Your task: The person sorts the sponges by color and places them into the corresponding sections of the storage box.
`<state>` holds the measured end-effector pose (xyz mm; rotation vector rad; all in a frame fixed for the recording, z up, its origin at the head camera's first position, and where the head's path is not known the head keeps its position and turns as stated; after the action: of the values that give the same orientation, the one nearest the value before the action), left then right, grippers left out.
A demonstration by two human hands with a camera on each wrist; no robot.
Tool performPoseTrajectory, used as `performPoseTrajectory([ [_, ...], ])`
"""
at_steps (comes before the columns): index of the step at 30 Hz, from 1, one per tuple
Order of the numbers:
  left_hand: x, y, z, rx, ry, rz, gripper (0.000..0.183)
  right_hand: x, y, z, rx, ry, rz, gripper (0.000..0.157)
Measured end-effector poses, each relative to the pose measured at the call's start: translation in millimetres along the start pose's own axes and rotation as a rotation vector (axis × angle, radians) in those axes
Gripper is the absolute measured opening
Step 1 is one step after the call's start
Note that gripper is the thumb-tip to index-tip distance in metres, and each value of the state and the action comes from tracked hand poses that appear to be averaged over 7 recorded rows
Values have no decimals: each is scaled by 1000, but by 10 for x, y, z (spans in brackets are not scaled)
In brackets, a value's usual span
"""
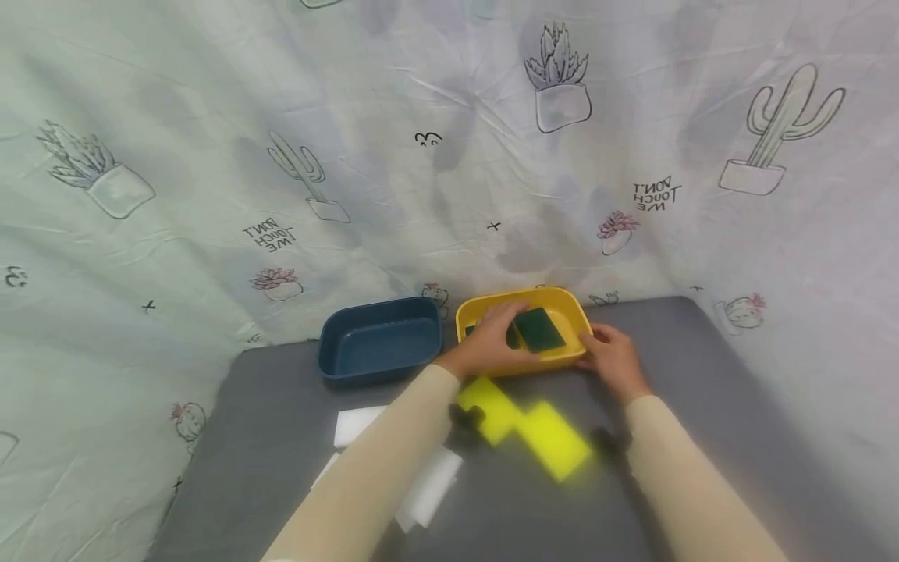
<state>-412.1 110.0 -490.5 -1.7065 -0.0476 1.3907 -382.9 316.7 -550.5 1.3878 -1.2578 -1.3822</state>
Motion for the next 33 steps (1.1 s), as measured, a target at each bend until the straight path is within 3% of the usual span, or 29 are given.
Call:
performPoseTrajectory([
  [13,-56,-115,-284,70,16,-117,94,-19,-7,14,-1,-18,-9,56],
  [22,-109,-171,-473,117,25,-107,89,3,-16,-12,10,-24,-15,57],
  [33,-137,6,-786,105,37,-207,82,27,-12,-47,1,-17,-21,57],
])
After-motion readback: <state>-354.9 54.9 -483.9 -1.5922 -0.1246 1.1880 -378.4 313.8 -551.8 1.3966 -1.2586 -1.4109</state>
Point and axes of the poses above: each hand's wrist, its own z-axis towards the middle knuckle, its own x-axis out of the palm, y = z × x, the point moved 10 cm from there along z, towards the middle knuckle, and after that the axes turned 3 degrees about z, right-handed, at the moved point
